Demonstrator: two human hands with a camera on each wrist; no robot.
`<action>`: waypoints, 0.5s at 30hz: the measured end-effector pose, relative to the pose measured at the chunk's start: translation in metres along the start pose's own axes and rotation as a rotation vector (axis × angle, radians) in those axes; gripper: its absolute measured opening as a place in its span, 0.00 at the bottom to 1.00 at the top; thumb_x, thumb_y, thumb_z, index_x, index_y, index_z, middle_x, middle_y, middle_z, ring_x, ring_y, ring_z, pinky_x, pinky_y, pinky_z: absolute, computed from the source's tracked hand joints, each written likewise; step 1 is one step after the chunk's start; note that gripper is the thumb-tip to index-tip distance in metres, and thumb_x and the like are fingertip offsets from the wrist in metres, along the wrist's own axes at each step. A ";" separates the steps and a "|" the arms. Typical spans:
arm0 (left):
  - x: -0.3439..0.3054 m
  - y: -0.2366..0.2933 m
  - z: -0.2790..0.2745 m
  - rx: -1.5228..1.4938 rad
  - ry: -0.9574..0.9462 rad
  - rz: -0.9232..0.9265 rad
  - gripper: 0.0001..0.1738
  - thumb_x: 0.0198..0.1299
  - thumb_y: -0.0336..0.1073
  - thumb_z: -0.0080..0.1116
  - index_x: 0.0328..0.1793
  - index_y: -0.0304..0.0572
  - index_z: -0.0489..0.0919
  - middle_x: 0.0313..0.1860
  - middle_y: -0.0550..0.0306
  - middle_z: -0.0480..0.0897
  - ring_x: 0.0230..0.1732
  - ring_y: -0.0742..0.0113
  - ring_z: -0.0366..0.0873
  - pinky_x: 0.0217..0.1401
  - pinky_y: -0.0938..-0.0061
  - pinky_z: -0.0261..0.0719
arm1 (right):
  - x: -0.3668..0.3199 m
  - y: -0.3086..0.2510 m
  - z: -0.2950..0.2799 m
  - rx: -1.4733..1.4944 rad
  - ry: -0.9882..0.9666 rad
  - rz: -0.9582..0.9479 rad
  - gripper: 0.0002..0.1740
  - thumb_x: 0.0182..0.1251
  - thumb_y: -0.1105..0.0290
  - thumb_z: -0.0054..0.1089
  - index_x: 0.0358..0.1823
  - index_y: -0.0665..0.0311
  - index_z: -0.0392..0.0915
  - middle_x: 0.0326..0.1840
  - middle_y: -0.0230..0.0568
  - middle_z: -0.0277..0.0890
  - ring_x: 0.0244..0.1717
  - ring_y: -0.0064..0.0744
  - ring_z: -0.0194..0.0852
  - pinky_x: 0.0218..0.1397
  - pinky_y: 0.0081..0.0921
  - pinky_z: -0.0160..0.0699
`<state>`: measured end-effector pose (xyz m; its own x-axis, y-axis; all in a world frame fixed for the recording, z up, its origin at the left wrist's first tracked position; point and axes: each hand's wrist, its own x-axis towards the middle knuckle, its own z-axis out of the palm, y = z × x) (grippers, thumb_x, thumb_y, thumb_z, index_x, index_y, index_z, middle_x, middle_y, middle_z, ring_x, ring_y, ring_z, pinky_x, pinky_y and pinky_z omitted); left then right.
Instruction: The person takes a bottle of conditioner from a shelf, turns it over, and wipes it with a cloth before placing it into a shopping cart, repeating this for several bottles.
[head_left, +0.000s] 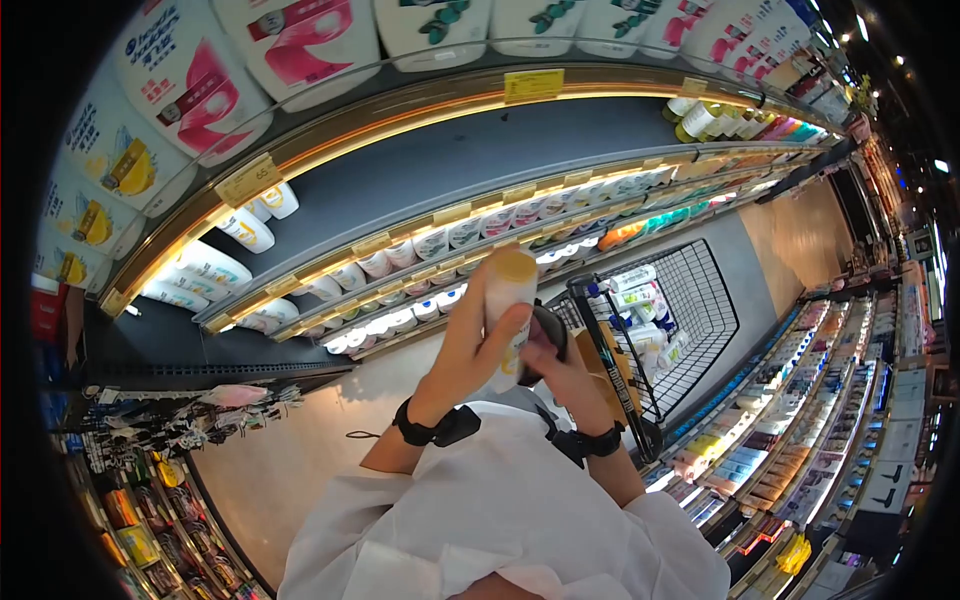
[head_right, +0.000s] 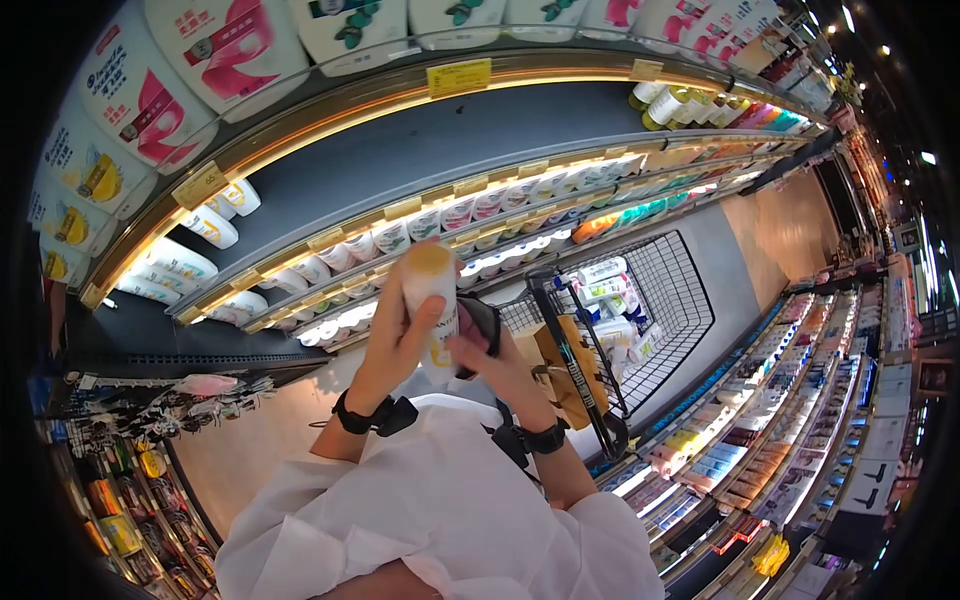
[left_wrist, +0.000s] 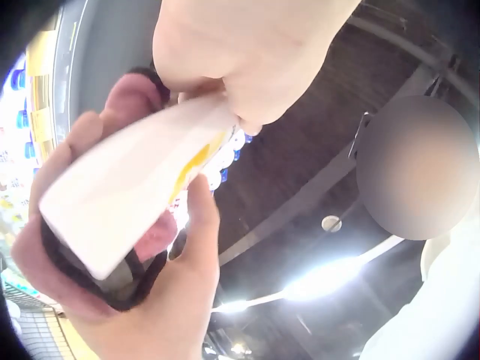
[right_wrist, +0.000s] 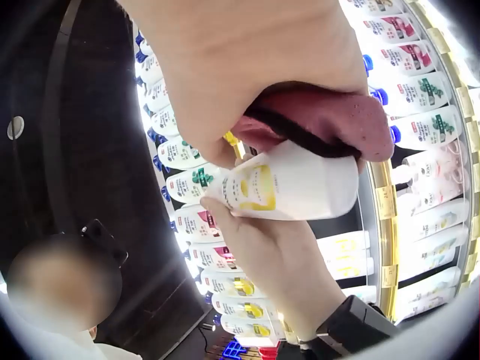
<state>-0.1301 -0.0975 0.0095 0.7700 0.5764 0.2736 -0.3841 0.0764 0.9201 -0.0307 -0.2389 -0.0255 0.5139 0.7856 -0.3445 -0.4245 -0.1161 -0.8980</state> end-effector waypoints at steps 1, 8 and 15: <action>0.001 -0.003 0.004 0.173 -0.059 -0.009 0.29 0.71 0.31 0.56 0.75 0.37 0.62 0.62 0.47 0.74 0.63 0.55 0.73 0.68 0.68 0.68 | 0.001 0.003 -0.005 -0.022 -0.117 -0.071 0.33 0.62 0.66 0.71 0.67 0.63 0.69 0.55 0.31 0.74 0.53 0.20 0.71 0.55 0.22 0.72; 0.013 -0.027 0.053 0.552 -0.214 0.101 0.35 0.71 0.36 0.57 0.80 0.39 0.56 0.75 0.43 0.61 0.70 0.55 0.65 0.73 0.64 0.62 | -0.010 0.000 -0.039 0.002 -0.068 -0.144 0.38 0.55 0.79 0.74 0.67 0.64 0.65 0.60 0.35 0.73 0.57 0.24 0.74 0.58 0.24 0.75; 0.012 -0.056 0.098 0.275 -0.300 -0.216 0.40 0.69 0.44 0.62 0.80 0.35 0.57 0.71 0.41 0.67 0.68 0.59 0.70 0.68 0.64 0.71 | -0.022 -0.041 -0.090 0.529 0.133 -0.371 0.26 0.72 0.67 0.60 0.67 0.64 0.65 0.59 0.41 0.76 0.62 0.35 0.75 0.63 0.37 0.78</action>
<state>-0.0498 -0.1744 -0.0114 0.9464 0.3073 0.0993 -0.0806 -0.0732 0.9941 0.0428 -0.3063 -0.0057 0.7697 0.6306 -0.0996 -0.4933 0.4886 -0.7197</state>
